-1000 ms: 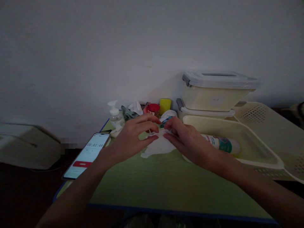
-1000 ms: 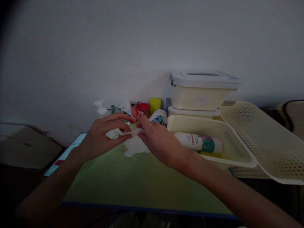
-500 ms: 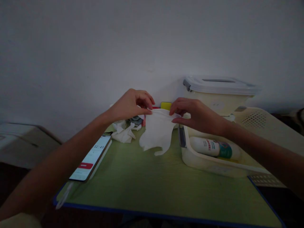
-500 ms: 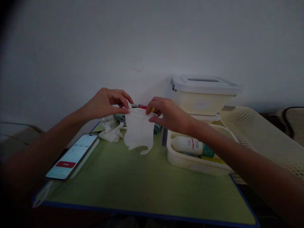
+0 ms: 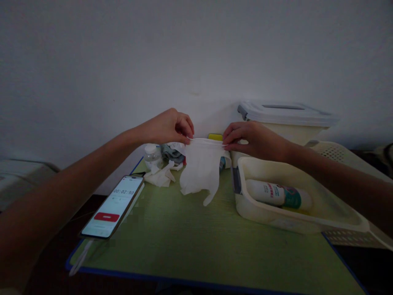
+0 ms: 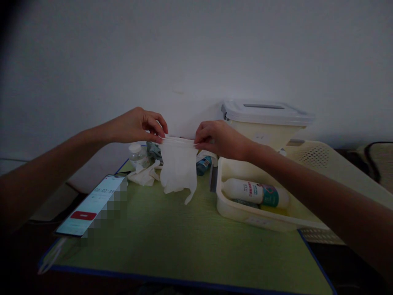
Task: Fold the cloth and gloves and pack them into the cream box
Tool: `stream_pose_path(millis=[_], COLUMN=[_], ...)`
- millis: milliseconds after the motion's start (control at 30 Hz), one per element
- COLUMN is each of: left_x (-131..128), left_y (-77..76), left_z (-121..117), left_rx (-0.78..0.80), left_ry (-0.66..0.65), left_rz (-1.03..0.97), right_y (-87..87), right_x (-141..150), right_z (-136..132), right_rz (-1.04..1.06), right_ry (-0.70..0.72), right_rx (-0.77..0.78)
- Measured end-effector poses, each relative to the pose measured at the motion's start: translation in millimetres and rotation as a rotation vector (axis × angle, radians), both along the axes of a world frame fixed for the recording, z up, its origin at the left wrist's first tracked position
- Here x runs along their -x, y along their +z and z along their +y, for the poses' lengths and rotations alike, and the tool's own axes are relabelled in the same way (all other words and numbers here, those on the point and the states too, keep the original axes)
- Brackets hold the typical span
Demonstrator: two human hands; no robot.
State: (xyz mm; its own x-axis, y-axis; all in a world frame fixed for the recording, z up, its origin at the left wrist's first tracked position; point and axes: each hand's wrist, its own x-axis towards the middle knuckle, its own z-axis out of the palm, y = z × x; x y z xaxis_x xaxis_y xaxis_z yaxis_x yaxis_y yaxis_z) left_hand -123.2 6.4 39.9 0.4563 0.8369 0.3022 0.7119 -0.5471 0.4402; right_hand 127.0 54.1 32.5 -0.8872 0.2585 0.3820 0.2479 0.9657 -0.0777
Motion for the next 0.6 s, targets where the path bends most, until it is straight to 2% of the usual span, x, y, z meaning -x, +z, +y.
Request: stream_pose_path(millis=[100, 233, 400, 600], left_x=[2.6, 4.3, 3.8, 0.1], left_y=[2.9, 8.4, 16.8, 23.2], left_z=[0.2, 2.4, 3.2, 0.5], left_rx=[0.040, 0.016, -0.053, -0.059], left_ry=[0.051, 0.114, 0.148, 0.189], left_rz=[0.046, 0.096, 0.058, 0.017], right_y=[5.0, 13.7, 24.3, 30.1], right_x=[-0.3, 0.1, 2.1, 2.1], right_z=[2.3, 8.0, 13.2, 14.3], right_rz=[-0.022, -0.004, 0.043, 0.106], right_ry=[-0.014, -0.050, -0.133, -0.187], right_rx=[0.009, 0.011, 0.001, 0.076])
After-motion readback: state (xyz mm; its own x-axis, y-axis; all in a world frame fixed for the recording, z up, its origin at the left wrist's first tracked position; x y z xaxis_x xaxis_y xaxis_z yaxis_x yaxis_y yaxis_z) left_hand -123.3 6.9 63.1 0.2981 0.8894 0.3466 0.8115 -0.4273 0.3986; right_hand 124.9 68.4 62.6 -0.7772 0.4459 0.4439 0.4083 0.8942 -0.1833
